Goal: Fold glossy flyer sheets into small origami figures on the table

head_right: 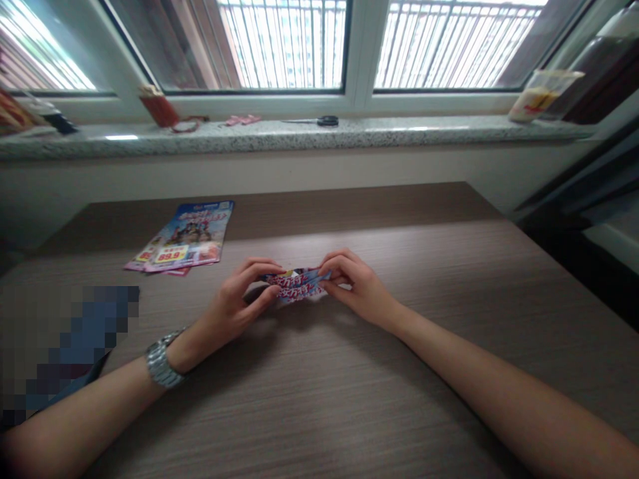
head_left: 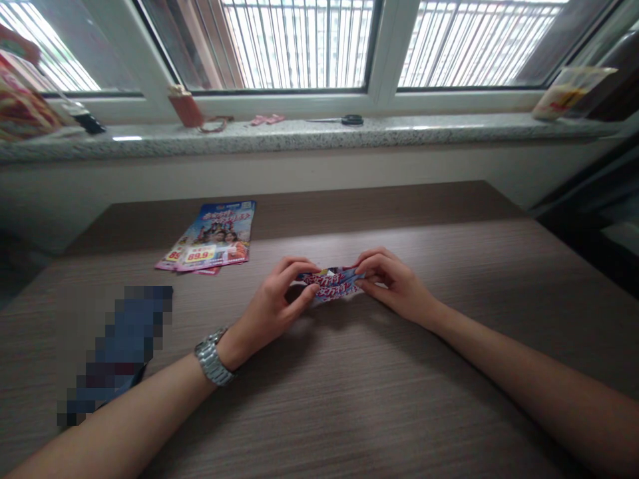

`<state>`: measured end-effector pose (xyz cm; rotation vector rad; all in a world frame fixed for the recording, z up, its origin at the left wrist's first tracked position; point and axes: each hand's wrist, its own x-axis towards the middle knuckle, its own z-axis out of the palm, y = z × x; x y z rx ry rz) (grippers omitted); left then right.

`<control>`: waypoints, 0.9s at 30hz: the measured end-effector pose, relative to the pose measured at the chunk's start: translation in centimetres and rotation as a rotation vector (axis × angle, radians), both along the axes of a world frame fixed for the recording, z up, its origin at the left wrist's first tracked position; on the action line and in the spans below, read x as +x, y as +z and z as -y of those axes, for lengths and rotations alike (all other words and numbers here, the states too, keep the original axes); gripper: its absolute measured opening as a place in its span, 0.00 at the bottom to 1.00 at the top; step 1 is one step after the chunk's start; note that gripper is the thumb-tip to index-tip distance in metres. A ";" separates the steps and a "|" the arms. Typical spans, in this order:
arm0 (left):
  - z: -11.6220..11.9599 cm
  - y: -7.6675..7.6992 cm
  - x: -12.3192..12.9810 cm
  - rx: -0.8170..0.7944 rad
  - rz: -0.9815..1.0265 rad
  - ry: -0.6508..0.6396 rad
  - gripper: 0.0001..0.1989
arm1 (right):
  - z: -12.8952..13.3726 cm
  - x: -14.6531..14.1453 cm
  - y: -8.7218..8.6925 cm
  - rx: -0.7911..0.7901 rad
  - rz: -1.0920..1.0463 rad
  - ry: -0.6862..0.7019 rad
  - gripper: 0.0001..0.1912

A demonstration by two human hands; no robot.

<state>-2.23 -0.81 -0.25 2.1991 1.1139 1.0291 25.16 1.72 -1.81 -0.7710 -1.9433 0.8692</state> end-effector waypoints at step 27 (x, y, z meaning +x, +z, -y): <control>0.3 -0.3 0.4 0.173 -0.198 -0.079 0.22 | 0.5 -0.4 -0.3 0.220 0.248 0.072 0.26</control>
